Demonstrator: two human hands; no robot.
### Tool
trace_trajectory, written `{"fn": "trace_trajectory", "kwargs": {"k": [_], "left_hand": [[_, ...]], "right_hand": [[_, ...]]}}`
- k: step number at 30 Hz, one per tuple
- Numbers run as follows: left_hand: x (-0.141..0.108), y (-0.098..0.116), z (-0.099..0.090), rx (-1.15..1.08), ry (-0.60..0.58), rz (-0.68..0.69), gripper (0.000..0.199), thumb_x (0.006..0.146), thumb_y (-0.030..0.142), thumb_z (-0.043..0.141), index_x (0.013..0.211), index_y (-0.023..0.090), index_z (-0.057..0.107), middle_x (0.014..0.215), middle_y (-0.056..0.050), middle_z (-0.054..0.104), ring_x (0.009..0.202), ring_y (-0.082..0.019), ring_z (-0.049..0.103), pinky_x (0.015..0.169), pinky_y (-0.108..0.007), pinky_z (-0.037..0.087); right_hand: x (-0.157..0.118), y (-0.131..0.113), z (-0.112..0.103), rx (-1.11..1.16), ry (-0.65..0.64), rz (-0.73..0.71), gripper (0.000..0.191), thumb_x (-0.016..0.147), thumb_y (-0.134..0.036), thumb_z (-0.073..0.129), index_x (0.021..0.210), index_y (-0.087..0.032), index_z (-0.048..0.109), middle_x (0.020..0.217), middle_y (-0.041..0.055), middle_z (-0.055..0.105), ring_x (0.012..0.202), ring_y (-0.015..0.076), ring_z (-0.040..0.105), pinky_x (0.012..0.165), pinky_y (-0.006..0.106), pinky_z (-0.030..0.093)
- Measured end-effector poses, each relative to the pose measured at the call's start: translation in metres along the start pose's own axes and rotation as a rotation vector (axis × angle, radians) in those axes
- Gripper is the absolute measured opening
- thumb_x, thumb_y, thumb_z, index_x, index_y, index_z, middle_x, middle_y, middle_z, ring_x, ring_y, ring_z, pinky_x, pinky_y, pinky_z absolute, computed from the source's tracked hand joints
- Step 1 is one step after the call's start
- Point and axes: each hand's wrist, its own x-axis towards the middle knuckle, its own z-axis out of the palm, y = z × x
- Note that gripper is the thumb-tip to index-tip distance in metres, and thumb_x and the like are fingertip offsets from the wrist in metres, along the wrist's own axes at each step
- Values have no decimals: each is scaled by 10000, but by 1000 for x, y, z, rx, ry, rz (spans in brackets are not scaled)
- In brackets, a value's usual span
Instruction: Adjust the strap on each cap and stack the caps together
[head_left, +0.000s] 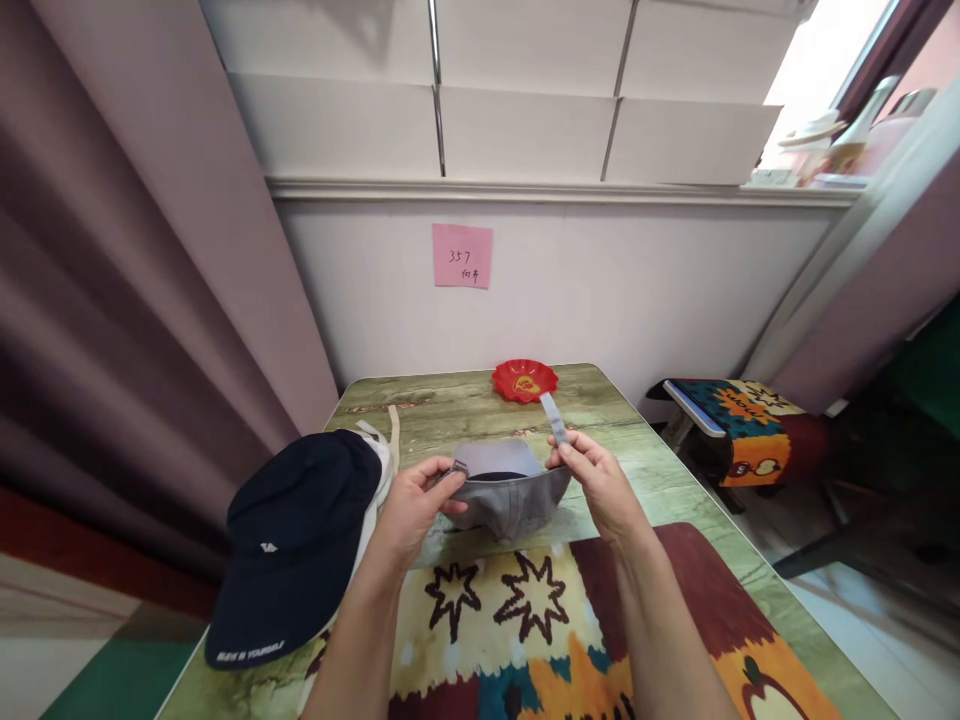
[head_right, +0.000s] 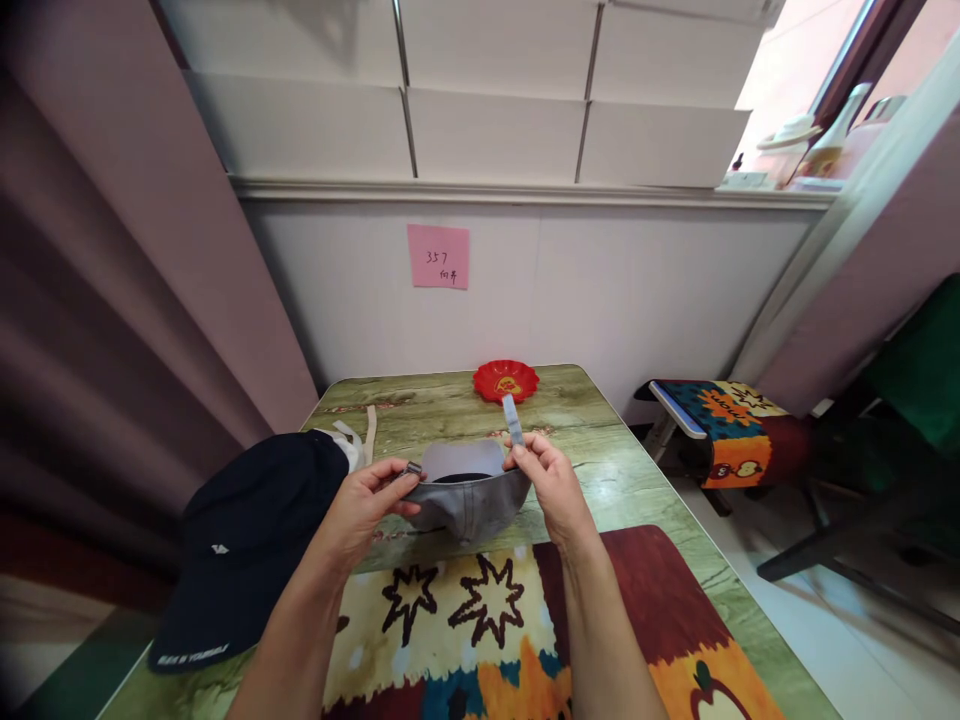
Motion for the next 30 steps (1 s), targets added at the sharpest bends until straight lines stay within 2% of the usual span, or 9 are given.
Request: {"fn": "trace_trajectory", "kwargs": {"k": [2, 4, 7, 10, 12, 16, 22, 27, 30], "left_hand": [[0, -1, 2, -22, -28, -4, 371, 610, 449, 826, 796, 147, 718, 844, -44, 669, 714, -151, 603, 550, -243, 560], [1, -2, 3, -34, -36, 2, 364, 617, 429, 825, 817, 148, 710, 824, -31, 673, 612, -114, 583, 506, -218, 518], [1, -5, 5, -25, -34, 15, 345, 642, 417, 811, 824, 150, 690, 735, 10, 638, 461, -54, 482, 431, -187, 413], [1, -5, 5, -1, -69, 13, 343, 676, 440, 782, 828, 145, 693, 748, 0, 645, 451, -45, 429, 400, -182, 345], [1, -6, 6, 8, -90, 20, 333, 698, 439, 763, 836, 143, 697, 791, -21, 669, 477, -51, 430, 402, -181, 328], [-1, -7, 10, 13, -124, 52, 276, 758, 403, 719, 861, 148, 694, 815, -24, 671, 506, -58, 449, 445, -184, 359], [-5, -6, 21, 24, -205, 65, 268, 784, 417, 688, 835, 155, 661, 724, 8, 608, 524, -71, 470, 499, -194, 410], [-6, -8, 27, -11, -154, 66, 282, 751, 376, 722, 873, 188, 550, 672, 49, 583, 479, -65, 454, 449, -173, 391], [-8, -8, 30, 73, -117, 119, 224, 777, 354, 687, 871, 188, 569, 764, 19, 615, 541, -89, 519, 449, -181, 428]], "right_hand": [[-1, -2, 1, -34, 29, -20, 370, 827, -527, 670, 942, -175, 677, 694, 3, 618, 696, 155, 548, 691, 278, 395], [-2, -3, 4, -59, 81, -53, 375, 818, -531, 684, 947, -180, 665, 664, -5, 604, 661, 151, 538, 666, 279, 397], [-3, -5, 8, -77, 133, -83, 377, 804, -499, 704, 1015, -193, 644, 652, -7, 623, 653, 159, 562, 667, 287, 418], [-6, -9, 11, -65, 144, -101, 298, 784, -433, 714, 960, -200, 652, 831, 47, 700, 786, 187, 628, 737, 308, 460], [-8, -13, 13, -48, 150, -113, 226, 788, -379, 686, 925, -206, 640, 957, 63, 708, 806, 178, 630, 737, 304, 470], [-13, -15, 26, -102, 106, -114, 154, 838, -347, 596, 903, -208, 611, 825, 14, 662, 642, 123, 523, 622, 253, 419], [-19, -2, 57, -97, -146, -11, 249, 801, -431, 686, 824, -195, 612, 762, -6, 643, 720, 145, 572, 685, 247, 442], [-20, 0, 58, -162, -134, 26, 277, 775, -450, 708, 756, -176, 666, 707, 1, 642, 659, 140, 547, 643, 252, 425], [-19, -2, 55, -154, -83, 52, 280, 725, -444, 744, 725, -177, 662, 664, -15, 616, 621, 130, 519, 605, 244, 404]]}}
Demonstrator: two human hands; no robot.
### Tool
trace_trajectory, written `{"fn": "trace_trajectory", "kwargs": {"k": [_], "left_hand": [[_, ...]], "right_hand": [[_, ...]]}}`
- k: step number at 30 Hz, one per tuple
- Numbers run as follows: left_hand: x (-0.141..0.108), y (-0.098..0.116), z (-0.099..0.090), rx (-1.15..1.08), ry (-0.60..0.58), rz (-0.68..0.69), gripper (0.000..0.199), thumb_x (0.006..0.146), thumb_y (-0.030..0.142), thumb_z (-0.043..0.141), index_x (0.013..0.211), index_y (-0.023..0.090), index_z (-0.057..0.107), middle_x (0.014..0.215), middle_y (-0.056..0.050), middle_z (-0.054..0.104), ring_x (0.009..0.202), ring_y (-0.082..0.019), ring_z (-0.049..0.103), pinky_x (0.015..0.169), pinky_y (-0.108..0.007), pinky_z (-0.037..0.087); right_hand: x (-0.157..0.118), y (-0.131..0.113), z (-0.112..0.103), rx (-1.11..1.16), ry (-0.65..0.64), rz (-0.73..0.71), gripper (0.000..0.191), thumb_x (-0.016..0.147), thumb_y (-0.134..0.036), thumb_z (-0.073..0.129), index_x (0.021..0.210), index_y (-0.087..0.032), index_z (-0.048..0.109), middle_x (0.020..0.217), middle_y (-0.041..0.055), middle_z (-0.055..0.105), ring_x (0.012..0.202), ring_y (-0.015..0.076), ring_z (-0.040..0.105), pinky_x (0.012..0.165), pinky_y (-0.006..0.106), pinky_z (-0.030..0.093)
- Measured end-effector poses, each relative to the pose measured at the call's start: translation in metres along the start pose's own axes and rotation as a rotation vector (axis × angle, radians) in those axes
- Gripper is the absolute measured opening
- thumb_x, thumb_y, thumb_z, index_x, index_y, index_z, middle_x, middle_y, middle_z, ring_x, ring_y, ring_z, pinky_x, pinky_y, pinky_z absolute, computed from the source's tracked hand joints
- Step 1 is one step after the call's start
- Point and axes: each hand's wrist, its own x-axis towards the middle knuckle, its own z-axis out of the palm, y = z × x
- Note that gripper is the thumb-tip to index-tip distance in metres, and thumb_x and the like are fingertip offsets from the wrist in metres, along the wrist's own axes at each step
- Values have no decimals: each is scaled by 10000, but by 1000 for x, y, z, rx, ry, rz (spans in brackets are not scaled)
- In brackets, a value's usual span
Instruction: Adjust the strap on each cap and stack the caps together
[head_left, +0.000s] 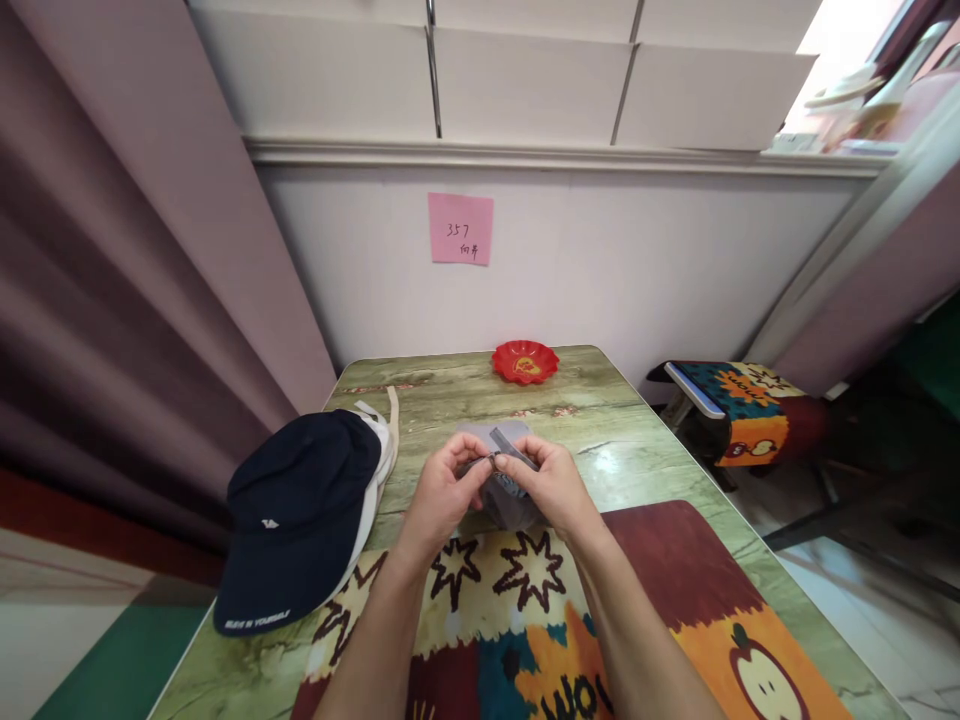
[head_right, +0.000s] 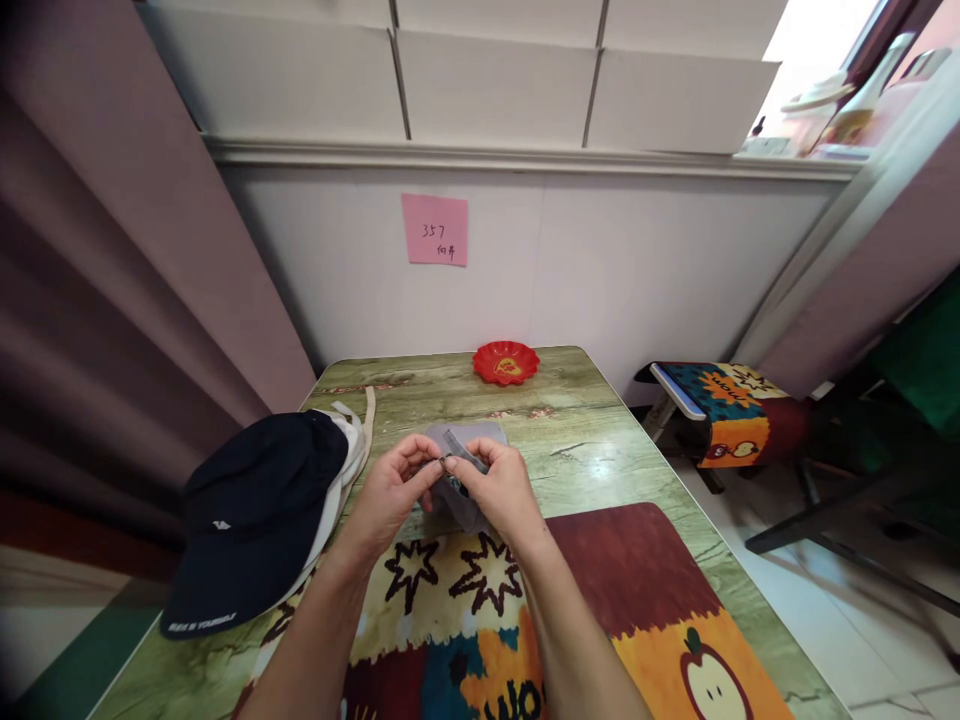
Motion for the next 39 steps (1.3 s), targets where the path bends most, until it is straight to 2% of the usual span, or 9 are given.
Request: {"fn": "trace_trajectory", "kwargs": {"k": [3, 6, 11, 19, 23, 25, 29, 33, 39], "left_hand": [[-3, 3, 2, 253, 37, 145, 184, 806, 268, 643, 976, 201, 661, 982, -40, 678, 763, -157, 633, 566, -222, 514], [-6, 5, 2, 518, 72, 340, 220, 829, 227, 639, 1041, 228, 696, 1059, -62, 699, 950, -209, 648, 721, -268, 535], [-5, 2, 1, 640, 105, 434, 172, 870, 265, 621, 1015, 237, 708, 988, -66, 729, 954, -228, 661, 798, -313, 524], [-2, -4, -2, 590, 156, 385, 177, 856, 288, 636, 998, 230, 727, 981, -53, 750, 826, -195, 689, 709, -265, 534], [-1, -5, -1, 435, 214, 280, 221, 831, 305, 665, 1021, 208, 725, 990, -48, 743, 681, -155, 681, 628, -242, 542], [1, -7, 0, 339, 222, 215, 250, 814, 327, 685, 1023, 196, 728, 984, -47, 736, 655, -147, 674, 614, -244, 553], [3, -6, 2, 138, 183, 146, 296, 775, 350, 718, 1014, 177, 731, 1042, -62, 717, 729, -167, 683, 640, -274, 600], [3, -4, 4, 56, 184, 180, 268, 743, 341, 739, 957, 180, 738, 1098, -75, 690, 923, -223, 675, 639, -279, 621], [4, -9, 0, 53, 159, 213, 258, 771, 326, 736, 984, 180, 744, 1038, -61, 685, 835, -187, 681, 675, -291, 630]], "right_hand": [[1, 0, 0, 21, 47, 35, 275, 713, -443, 735, 738, -176, 674, 618, -29, 579, 583, 121, 487, 559, 236, 370], [2, 2, 3, 12, 92, 31, 270, 727, -441, 714, 742, -173, 683, 600, -29, 558, 577, 120, 467, 532, 232, 338], [1, 0, 5, 30, 83, 20, 295, 728, -466, 720, 739, -175, 675, 644, -17, 587, 589, 119, 471, 530, 229, 331], [3, 0, 1, 105, 55, 31, 396, 761, -566, 700, 726, -174, 659, 626, -23, 586, 510, 86, 394, 504, 230, 303], [7, 4, -11, 157, 109, 15, 431, 778, -596, 676, 847, -171, 692, 629, -23, 596, 495, 80, 397, 492, 227, 295], [8, 5, -16, 127, 86, 22, 410, 766, -567, 705, 874, -172, 692, 589, -39, 560, 494, 81, 400, 488, 222, 287], [6, 4, -15, 74, 0, 60, 384, 784, -561, 676, 754, -182, 619, 613, -24, 595, 493, 83, 422, 498, 221, 311], [4, 2, -8, 104, -16, 77, 369, 780, -552, 652, 736, -192, 586, 619, -26, 599, 508, 89, 456, 529, 223, 351], [5, 2, -6, 135, 29, 80, 377, 773, -558, 639, 728, -190, 572, 606, -29, 578, 498, 83, 441, 516, 218, 346]]}}
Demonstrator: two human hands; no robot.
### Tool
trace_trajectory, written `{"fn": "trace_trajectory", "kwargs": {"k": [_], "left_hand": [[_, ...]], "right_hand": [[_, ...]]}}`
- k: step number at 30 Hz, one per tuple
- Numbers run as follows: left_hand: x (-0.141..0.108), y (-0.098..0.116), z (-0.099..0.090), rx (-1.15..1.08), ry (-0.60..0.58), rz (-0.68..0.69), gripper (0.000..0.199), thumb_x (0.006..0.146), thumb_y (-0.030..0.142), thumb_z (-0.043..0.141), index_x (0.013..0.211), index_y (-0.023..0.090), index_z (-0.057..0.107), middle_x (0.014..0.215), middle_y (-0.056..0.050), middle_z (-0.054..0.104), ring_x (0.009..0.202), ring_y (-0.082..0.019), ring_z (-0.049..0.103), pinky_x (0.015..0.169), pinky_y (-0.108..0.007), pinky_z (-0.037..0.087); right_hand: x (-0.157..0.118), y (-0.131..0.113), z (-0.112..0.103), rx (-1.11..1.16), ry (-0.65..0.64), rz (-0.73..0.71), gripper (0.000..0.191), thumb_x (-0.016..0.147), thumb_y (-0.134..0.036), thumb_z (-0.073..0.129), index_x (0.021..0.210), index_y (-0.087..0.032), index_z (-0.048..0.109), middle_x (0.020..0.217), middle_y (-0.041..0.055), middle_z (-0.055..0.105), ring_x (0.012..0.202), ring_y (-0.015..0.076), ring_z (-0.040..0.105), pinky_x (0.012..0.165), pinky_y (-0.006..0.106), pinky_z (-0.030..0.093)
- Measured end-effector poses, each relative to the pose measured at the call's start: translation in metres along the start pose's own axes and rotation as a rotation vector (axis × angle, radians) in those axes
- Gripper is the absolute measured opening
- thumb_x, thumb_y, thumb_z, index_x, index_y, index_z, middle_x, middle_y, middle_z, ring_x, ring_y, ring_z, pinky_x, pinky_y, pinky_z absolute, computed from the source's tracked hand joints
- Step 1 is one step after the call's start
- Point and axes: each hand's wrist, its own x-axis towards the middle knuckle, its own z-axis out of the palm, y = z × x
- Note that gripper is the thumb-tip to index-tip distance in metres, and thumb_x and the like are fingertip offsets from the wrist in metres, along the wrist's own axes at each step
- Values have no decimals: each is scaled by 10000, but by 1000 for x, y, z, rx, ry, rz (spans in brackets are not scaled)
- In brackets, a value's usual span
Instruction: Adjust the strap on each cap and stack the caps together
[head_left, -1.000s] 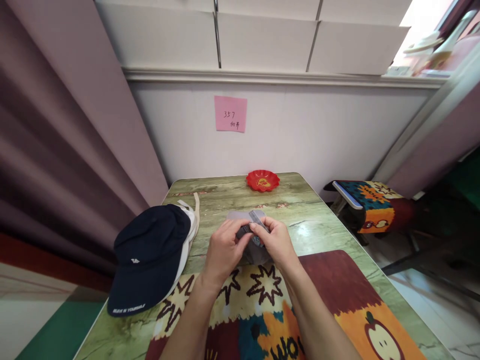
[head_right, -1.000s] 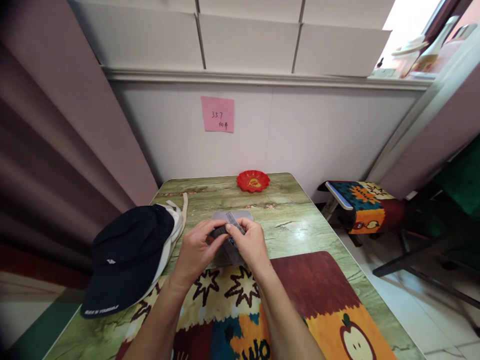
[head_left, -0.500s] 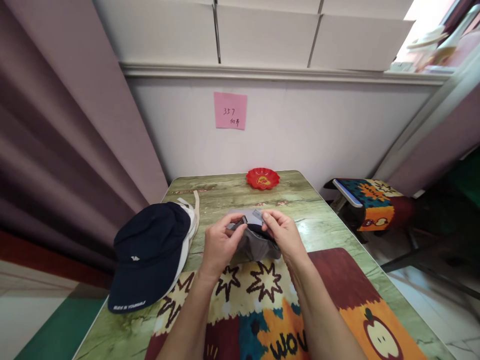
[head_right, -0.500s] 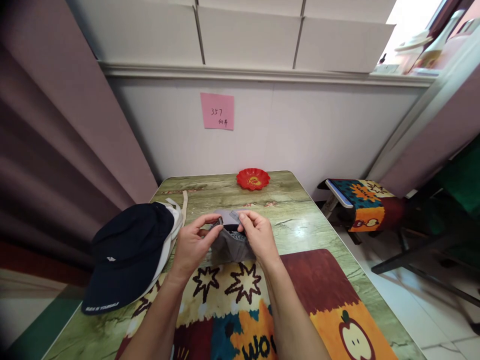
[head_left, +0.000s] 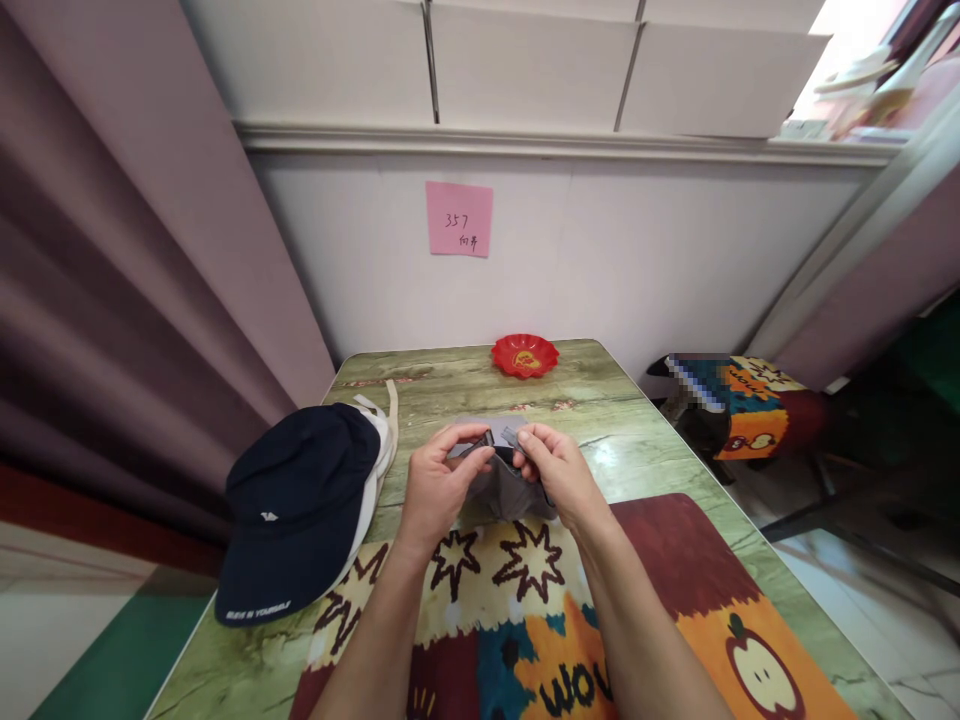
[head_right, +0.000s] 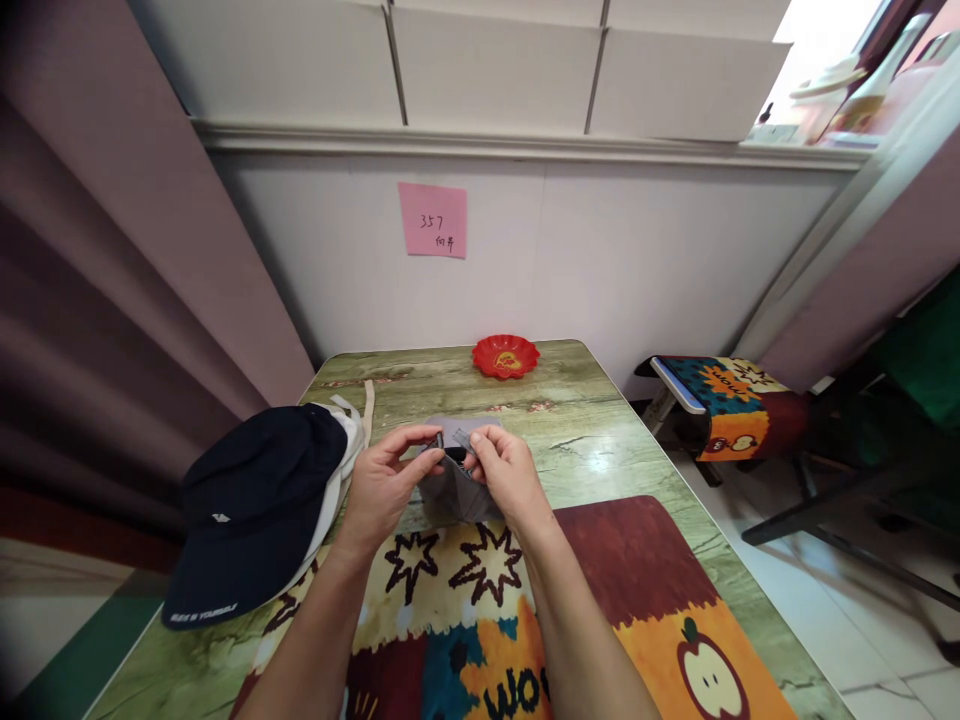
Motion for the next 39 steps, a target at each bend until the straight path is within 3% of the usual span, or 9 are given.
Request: {"fn": "trace_trajectory", "kwargs": {"k": [7, 14, 27, 39], "left_hand": [[2, -8, -3, 98, -31, 96, 211, 791, 293, 733, 974, 192, 758, 1023, -71, 713, 919, -208, 700, 784, -291, 604], [2, -1, -1, 7, -43, 49, 216, 770, 283, 742, 960, 180, 749, 973, -60, 725, 886, -200, 702, 728, -273, 605], [0, -1, -4, 53, -89, 33, 239, 787, 284, 732, 1000, 176, 750, 993, -61, 717, 772, -164, 702, 721, -269, 600], [0, 4, -9, 145, -166, 80, 223, 821, 280, 700, 1019, 186, 743, 1044, -82, 703, 945, -219, 692, 793, -306, 586]], "right_hand": [[-1, -1, 1, -25, -37, 6, 366, 787, -546, 630, 715, -192, 569, 592, -35, 558, 498, 85, 444, 523, 224, 352], [-2, -2, 1, -28, -50, 6, 351, 801, -522, 620, 697, -193, 555, 586, -37, 549, 496, 84, 440, 522, 225, 347], [-3, -3, 0, -95, -100, 14, 339, 812, -501, 613, 691, -195, 531, 564, -52, 491, 487, 83, 379, 505, 235, 283], [-4, -5, -7, -226, -134, -91, 305, 854, -423, 586, 671, -180, 558, 599, -41, 455, 571, 100, 388, 558, 247, 289]]}}
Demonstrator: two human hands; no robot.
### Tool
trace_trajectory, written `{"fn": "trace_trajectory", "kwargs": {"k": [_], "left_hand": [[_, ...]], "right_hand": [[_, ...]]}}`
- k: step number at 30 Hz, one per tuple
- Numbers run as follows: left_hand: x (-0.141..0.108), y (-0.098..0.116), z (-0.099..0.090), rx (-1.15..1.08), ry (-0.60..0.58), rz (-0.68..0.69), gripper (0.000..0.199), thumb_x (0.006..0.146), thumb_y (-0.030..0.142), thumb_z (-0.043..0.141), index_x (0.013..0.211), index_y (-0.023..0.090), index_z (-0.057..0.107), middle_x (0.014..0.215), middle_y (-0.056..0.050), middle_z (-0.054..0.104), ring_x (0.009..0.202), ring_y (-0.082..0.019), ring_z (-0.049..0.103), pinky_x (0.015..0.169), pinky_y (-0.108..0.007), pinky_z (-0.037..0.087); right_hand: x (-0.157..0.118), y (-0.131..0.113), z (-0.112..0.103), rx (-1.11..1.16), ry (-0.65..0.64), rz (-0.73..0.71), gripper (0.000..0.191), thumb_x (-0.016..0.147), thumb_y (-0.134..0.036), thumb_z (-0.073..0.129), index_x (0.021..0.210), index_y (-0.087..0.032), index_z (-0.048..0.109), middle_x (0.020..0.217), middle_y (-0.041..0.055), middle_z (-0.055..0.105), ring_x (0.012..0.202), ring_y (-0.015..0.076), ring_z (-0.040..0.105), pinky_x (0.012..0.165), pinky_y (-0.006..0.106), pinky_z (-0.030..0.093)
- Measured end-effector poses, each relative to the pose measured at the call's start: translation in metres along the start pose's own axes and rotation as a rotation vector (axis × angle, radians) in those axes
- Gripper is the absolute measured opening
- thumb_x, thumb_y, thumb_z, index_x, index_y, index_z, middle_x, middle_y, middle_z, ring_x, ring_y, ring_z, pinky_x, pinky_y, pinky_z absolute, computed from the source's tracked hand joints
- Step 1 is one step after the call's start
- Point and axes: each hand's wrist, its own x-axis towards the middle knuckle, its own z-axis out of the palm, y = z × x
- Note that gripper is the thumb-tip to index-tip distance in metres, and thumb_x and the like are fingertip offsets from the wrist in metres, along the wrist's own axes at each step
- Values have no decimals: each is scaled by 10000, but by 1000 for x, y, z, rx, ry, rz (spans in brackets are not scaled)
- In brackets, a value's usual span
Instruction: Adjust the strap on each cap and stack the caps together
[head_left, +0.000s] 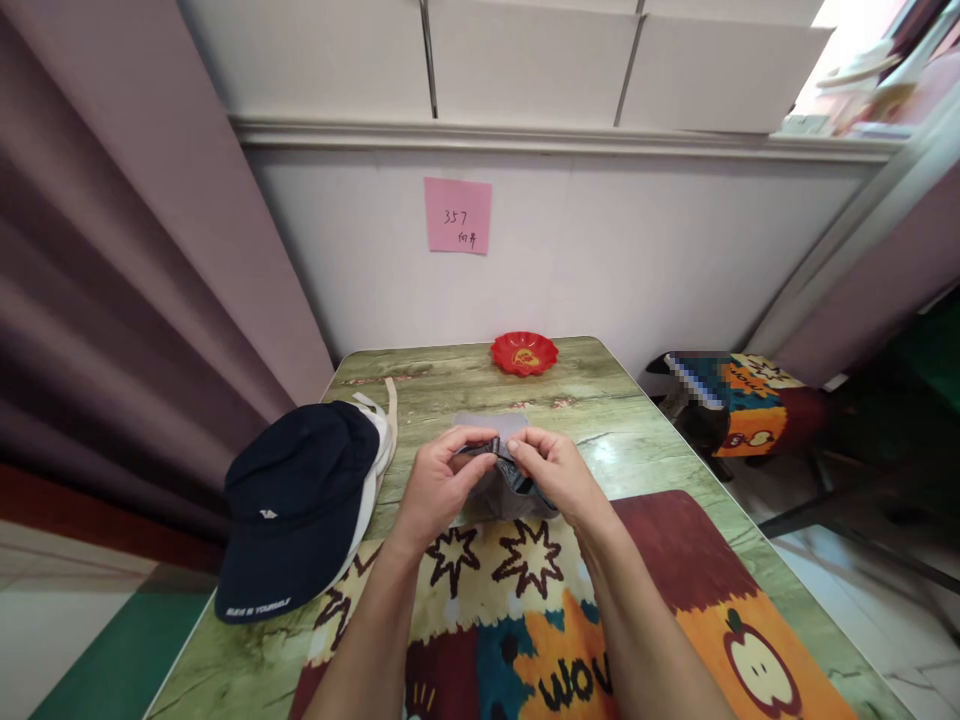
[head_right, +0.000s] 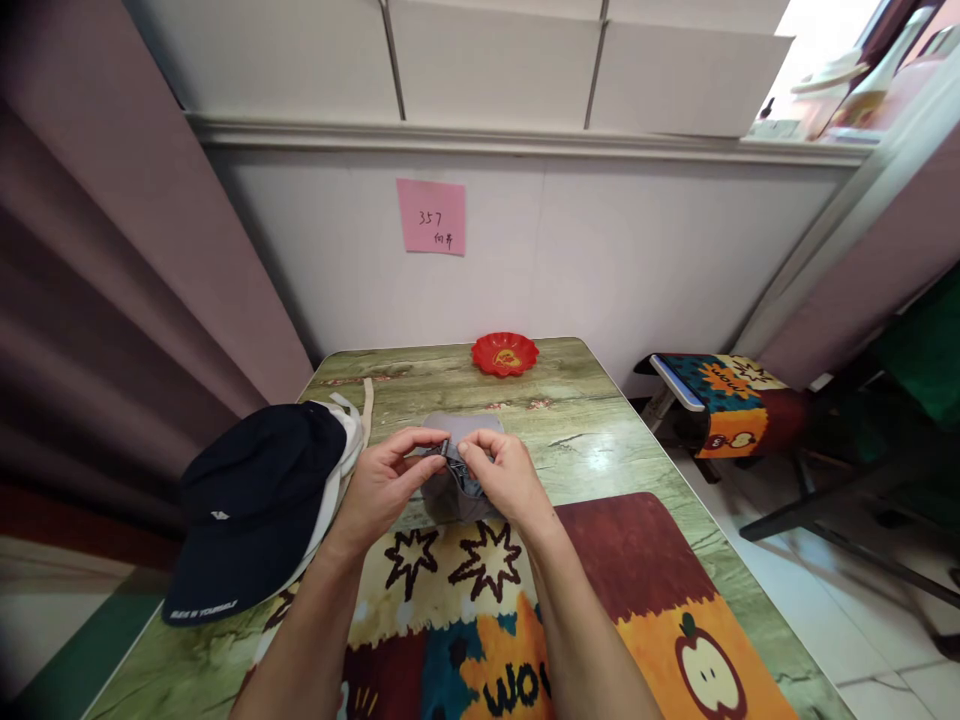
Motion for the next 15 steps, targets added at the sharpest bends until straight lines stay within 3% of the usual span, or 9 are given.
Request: {"fn": "trace_trajectory", "kwargs": {"k": [8, 15], "left_hand": [[0, 2, -3, 41, -70, -4, 223, 832, 276, 689, 1031, 186, 739, 1023, -78, 716, 922, -210, 696, 803, -297, 574], [1, 4, -3, -51, -80, -88, 231, 773, 300, 738, 959, 164, 733, 945, -65, 724, 861, -201, 698, 777, -295, 582]], "right_hand": [[-2, -3, 1, -62, 31, 4, 288, 842, -432, 586, 718, -174, 624, 616, -28, 498, 583, 110, 423, 562, 245, 322], [0, 7, 2, -88, 39, -1, 248, 850, -445, 601, 823, -199, 593, 590, -36, 565, 535, 114, 465, 540, 234, 348]]}}
